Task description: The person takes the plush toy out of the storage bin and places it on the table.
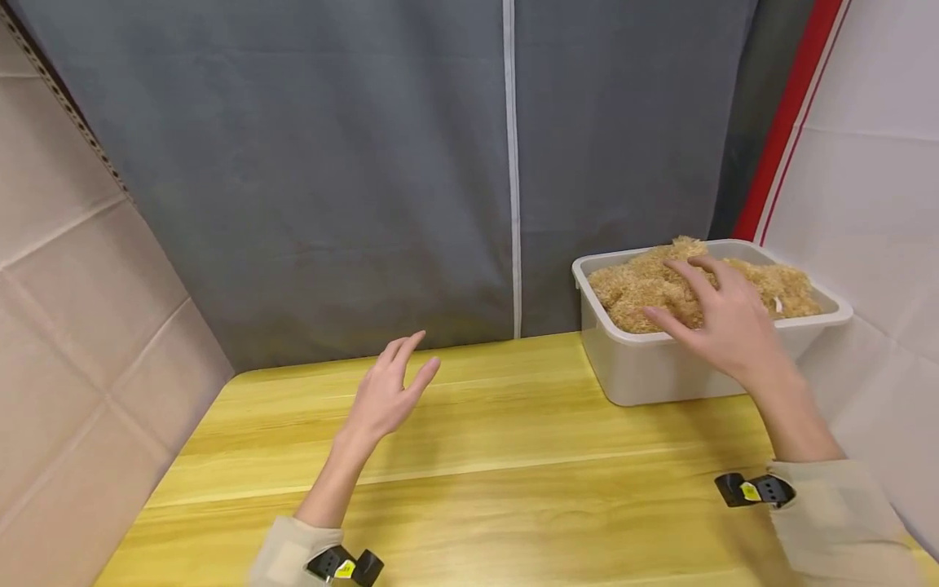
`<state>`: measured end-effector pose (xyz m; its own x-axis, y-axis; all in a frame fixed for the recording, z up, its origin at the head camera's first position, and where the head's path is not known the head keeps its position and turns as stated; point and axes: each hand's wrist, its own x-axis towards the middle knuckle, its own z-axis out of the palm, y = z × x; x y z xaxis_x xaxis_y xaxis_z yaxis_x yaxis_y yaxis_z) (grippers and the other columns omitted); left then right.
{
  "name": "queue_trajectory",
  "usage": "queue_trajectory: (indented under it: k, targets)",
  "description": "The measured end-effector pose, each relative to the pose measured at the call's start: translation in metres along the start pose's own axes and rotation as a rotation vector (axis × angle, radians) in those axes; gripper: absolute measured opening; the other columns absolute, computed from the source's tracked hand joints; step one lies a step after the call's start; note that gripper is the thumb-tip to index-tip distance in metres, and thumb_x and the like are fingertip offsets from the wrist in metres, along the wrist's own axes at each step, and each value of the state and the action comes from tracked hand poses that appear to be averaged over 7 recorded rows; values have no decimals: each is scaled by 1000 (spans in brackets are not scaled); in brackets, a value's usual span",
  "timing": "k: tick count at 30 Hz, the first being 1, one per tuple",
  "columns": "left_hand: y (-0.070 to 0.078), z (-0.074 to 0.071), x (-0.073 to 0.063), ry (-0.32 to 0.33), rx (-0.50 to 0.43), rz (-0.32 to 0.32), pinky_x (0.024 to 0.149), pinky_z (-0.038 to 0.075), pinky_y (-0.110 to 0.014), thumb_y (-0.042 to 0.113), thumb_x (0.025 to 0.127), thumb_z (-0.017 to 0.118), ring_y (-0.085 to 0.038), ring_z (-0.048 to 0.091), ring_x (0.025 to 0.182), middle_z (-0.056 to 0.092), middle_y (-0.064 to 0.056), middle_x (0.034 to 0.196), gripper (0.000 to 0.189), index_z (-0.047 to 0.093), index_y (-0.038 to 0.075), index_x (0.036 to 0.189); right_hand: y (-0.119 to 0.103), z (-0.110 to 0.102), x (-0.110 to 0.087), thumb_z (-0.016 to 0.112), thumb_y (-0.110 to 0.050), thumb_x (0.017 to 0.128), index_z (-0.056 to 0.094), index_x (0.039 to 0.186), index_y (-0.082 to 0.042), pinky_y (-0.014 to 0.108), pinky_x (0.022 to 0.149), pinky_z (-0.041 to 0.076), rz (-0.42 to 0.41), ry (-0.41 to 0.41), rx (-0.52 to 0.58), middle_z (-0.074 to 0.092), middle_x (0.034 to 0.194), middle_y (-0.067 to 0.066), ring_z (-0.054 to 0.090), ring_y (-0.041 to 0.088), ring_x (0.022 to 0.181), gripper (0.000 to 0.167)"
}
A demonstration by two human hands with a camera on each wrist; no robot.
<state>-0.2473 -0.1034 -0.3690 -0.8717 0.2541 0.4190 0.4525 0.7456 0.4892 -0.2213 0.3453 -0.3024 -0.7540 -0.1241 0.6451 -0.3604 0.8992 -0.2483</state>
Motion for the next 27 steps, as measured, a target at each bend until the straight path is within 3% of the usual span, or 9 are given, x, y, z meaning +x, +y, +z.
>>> queue_trajectory:
  k: [5,13,20,27]
  targets:
    - [8,8,5,8,-46,19,105,39,-61,63,101,41,-36,49,132,47,-12,148,69,43,19,154,16,-12,-9,70,-42,93,44,150,-7,75,103,26,61,31,-4,37,151,29,33,54,136,72]
    - [18,20,4,1,-103,31,101,44,-57,62,101,42,-34,53,128,49,-10,146,67,45,18,152,46,-23,-26,65,-43,96,42,150,-1,73,108,21,184,66,-23,40,140,38,32,59,130,72]
    - [26,31,9,-10,-155,61,102,45,-54,61,102,42,-31,52,129,49,-8,145,66,46,17,151,77,-28,-39,63,-42,97,35,151,5,69,114,14,297,36,-26,33,147,39,23,57,139,76]
    - [40,37,17,-42,-167,90,103,45,-53,59,102,43,-30,51,130,49,-7,146,64,46,18,151,98,-27,-53,61,-37,98,40,141,12,74,105,19,390,16,9,35,137,43,27,61,129,68]
